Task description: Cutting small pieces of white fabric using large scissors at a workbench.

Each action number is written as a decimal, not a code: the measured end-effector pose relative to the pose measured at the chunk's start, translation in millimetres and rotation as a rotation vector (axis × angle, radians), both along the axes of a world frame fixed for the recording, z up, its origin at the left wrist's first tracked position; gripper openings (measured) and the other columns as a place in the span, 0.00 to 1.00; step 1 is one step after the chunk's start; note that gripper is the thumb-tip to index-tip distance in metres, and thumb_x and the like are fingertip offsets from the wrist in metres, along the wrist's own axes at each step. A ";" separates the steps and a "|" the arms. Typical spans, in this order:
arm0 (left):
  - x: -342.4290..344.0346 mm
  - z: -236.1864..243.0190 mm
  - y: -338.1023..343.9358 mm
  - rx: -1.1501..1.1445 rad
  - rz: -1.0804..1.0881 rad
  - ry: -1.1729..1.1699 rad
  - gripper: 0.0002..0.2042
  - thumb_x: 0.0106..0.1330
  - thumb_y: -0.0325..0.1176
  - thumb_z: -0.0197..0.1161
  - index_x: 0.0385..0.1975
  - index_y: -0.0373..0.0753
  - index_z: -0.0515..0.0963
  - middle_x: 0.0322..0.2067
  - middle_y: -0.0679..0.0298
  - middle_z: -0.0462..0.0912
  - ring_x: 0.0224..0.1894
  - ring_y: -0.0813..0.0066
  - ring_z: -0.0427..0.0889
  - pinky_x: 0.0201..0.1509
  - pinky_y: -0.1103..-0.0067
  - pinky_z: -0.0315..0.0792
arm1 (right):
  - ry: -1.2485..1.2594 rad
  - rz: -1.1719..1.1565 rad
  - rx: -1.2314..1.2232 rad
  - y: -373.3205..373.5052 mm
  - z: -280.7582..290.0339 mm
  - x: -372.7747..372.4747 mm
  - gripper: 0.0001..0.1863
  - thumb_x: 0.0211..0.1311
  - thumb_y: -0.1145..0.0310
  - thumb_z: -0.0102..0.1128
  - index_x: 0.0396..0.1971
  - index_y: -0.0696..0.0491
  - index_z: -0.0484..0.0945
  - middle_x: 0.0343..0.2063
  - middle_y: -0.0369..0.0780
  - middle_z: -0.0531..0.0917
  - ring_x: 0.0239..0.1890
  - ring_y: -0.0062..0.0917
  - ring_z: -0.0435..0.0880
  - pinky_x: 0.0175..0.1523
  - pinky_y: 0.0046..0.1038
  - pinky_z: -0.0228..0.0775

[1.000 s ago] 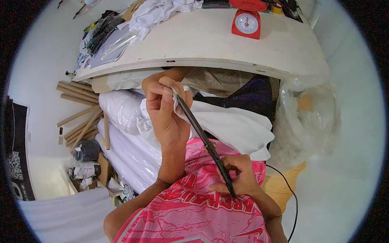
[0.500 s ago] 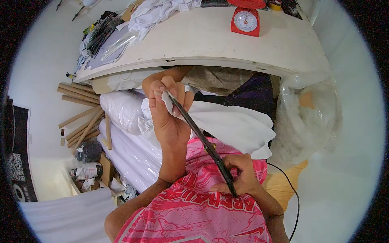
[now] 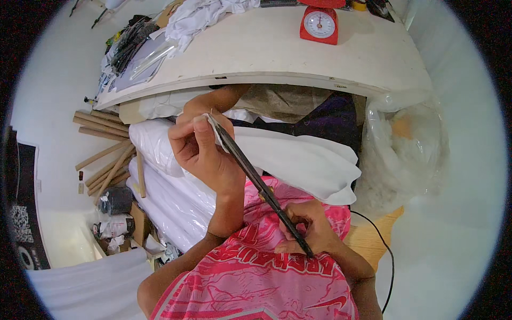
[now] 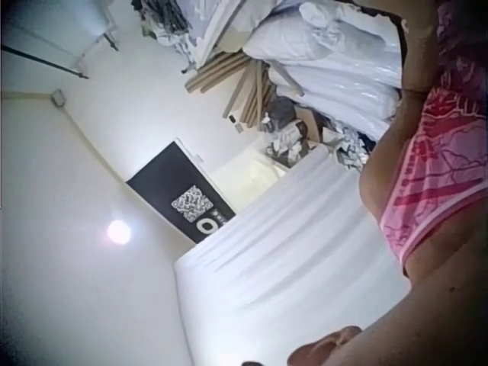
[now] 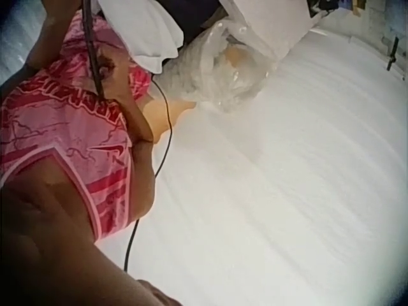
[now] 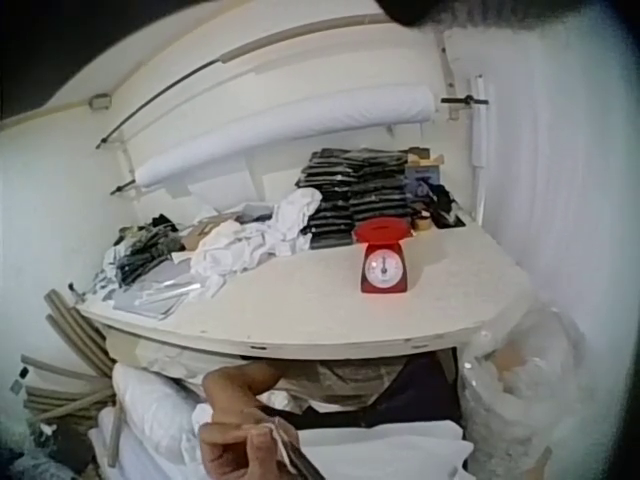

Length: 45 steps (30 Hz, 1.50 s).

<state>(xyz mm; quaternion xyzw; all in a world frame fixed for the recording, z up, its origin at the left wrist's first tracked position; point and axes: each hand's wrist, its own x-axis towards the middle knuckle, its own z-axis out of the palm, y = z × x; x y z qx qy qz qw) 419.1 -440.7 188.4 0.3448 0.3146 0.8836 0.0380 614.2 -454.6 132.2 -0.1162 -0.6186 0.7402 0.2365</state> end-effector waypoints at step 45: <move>-7.2 0.8 0.7 -0.036 0.041 0.014 0.09 0.55 0.13 0.62 0.29 0.34 0.71 0.29 0.62 0.72 0.29 0.83 0.71 0.33 0.88 0.67 | -0.109 0.077 -0.090 2.1 11.3 -1.9 0.17 0.41 0.66 0.76 0.17 0.55 0.72 0.13 0.31 0.72 0.14 0.10 0.65 0.20 0.16 0.53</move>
